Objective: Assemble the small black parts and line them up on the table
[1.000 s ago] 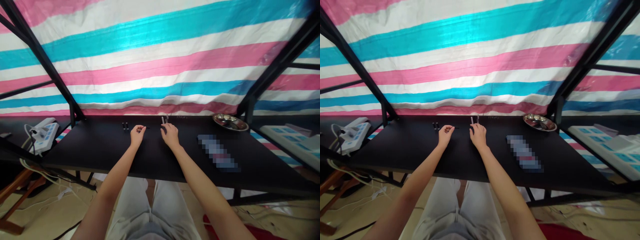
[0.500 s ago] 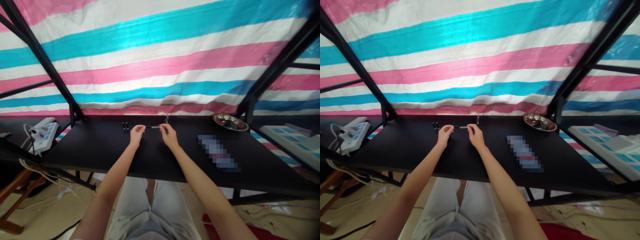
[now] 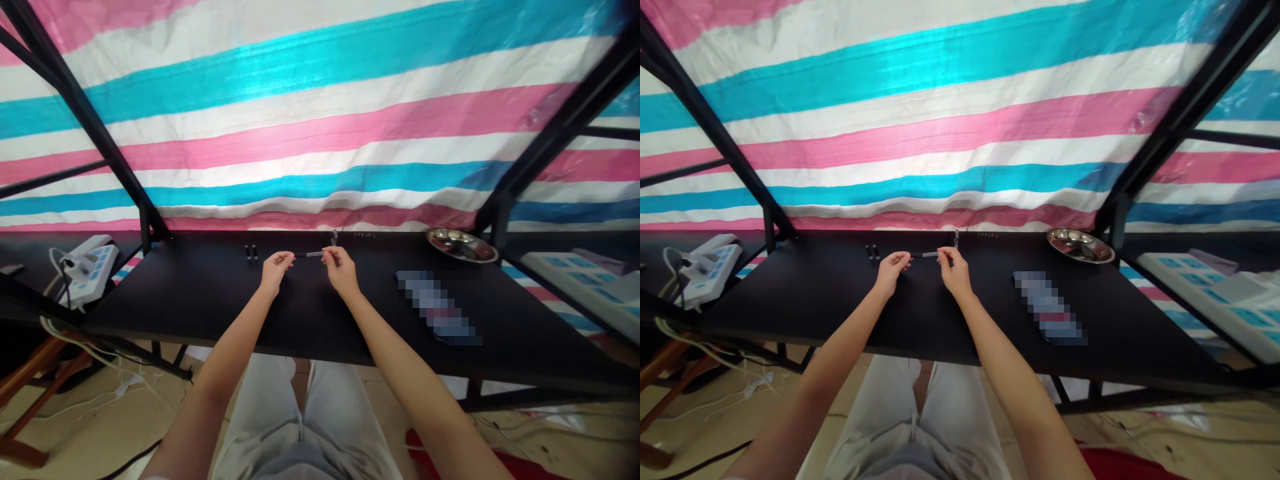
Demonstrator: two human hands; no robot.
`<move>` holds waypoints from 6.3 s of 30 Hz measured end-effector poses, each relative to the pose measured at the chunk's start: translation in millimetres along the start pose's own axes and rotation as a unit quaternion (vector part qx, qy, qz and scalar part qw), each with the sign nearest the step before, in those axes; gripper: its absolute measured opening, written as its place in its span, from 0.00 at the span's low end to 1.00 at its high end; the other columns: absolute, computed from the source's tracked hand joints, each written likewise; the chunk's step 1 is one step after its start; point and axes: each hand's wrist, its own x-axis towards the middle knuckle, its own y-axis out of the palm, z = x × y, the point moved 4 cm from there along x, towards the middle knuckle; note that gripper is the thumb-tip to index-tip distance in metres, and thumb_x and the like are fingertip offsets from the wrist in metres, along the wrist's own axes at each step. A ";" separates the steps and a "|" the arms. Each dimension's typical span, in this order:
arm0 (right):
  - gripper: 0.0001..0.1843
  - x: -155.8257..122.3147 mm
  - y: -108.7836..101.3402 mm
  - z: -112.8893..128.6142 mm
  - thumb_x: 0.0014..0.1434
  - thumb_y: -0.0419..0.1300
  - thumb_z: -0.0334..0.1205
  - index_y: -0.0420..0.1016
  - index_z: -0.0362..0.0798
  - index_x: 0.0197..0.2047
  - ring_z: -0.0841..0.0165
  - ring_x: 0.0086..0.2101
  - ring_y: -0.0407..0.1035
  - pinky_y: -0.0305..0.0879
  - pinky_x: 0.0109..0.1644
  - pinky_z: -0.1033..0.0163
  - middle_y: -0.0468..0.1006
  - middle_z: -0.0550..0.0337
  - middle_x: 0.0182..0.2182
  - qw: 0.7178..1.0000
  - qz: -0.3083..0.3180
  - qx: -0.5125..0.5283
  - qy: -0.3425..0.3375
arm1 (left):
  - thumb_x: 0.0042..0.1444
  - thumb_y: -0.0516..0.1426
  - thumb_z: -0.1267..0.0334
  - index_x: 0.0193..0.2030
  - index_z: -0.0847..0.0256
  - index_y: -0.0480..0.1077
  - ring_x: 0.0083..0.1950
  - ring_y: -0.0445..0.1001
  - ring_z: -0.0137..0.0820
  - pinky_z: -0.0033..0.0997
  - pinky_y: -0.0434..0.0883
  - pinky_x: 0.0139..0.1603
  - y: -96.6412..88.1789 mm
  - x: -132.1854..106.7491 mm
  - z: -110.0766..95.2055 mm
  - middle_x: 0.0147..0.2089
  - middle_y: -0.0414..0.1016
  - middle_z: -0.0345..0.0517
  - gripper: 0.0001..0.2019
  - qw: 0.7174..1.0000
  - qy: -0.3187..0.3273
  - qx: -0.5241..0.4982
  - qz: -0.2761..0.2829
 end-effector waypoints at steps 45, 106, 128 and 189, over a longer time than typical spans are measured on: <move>0.17 -7.0 9.6 -19.6 0.60 0.44 0.44 0.65 0.49 0.49 0.67 0.26 0.69 0.63 0.36 0.61 0.73 0.60 0.26 0.971 0.161 -0.174 0.027 | 0.31 0.65 0.69 0.14 0.61 0.71 0.44 0.65 0.44 0.42 0.52 0.50 -39.2 96.0 -83.0 0.25 0.70 0.48 0.06 0.709 0.149 0.665 0.183; 0.11 33.2 -75.8 -1.2 0.52 0.52 0.36 0.72 0.47 0.37 0.69 0.29 0.69 0.63 0.38 0.63 0.75 0.59 0.26 0.962 0.082 -0.237 0.111 | 0.56 0.50 0.60 0.41 0.61 0.73 0.45 0.70 0.34 0.37 0.64 0.49 -0.2 -33.7 -191.3 0.41 0.74 0.48 0.13 0.744 0.383 0.539 0.098; 0.11 6.0 -108.3 -34.6 0.49 0.53 0.38 0.71 0.46 0.35 0.69 0.28 0.68 0.63 0.38 0.62 0.73 0.60 0.25 0.947 0.106 -0.259 0.156 | 0.56 0.45 0.66 0.66 0.52 0.38 0.61 0.53 0.46 0.52 0.54 0.56 103.6 38.3 -8.8 0.67 0.44 0.51 0.32 0.645 0.080 0.724 0.230; 0.09 52.4 -37.6 14.0 0.47 0.57 0.41 0.70 0.45 0.31 0.70 0.25 0.68 0.66 0.33 0.63 0.74 0.59 0.25 0.983 0.084 -0.118 0.112 | 0.49 0.57 0.61 0.33 0.61 0.70 0.27 0.67 0.25 0.28 0.68 0.33 4.7 -23.5 -131.6 0.31 0.73 0.42 0.07 0.915 0.225 0.334 0.027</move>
